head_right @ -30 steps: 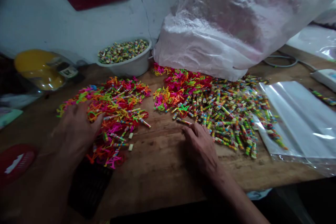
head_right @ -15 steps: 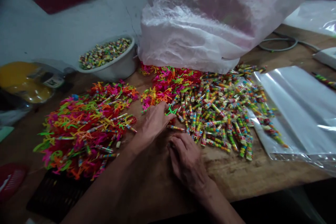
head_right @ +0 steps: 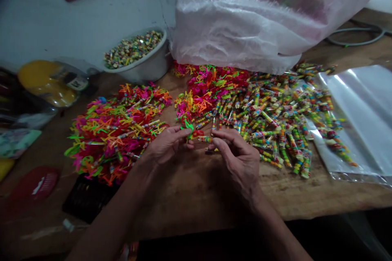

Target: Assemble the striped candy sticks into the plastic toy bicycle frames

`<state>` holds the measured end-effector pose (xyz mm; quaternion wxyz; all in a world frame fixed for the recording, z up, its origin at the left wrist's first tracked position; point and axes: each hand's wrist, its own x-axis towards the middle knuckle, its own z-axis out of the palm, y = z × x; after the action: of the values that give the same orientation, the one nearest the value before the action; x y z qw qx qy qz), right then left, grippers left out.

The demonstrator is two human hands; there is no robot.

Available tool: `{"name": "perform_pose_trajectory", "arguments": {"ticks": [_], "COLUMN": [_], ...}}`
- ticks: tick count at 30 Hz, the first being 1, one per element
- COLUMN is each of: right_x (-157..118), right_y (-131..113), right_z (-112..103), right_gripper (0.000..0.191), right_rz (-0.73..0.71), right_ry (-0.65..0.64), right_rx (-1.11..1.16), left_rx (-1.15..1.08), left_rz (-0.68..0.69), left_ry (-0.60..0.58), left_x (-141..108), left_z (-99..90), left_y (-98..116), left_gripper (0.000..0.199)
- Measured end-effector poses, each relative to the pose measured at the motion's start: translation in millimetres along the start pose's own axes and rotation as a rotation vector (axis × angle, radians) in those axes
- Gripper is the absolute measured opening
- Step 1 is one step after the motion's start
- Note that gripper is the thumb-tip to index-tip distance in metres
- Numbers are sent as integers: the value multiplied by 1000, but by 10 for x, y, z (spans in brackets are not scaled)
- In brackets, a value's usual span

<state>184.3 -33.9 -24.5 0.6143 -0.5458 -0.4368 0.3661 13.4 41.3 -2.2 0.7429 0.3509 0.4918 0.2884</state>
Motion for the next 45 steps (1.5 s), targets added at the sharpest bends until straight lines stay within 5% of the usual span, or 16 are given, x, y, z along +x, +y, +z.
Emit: {"name": "perform_pose_trajectory", "arguments": {"ticks": [7,13,18,37,45], "right_x": [-116,-173,-121,-304,-230], "right_y": [44,20,28,17,-15], "right_z": [191,105,51,-81,-271], "right_gripper": [11,16,18,28,39], "right_rz": [111,204,251,-128,-343], "right_ry": [-137,-392,-420,-351,-582], "right_rx": [177,85,76,-98,-289], "left_rx": [-154,-153,-136,-259,-119], "left_rz": [-58,-79,-95,-200,-271], "left_ry": [-143,-236,-256,-416,-395], "left_x": [-439,-497,-491,-401,-451], "left_z": [-73,-125,-126,-82,-66], "left_y": [-161,-222,-246,-344,-357], "left_gripper": [17,23,22,23,18]}}
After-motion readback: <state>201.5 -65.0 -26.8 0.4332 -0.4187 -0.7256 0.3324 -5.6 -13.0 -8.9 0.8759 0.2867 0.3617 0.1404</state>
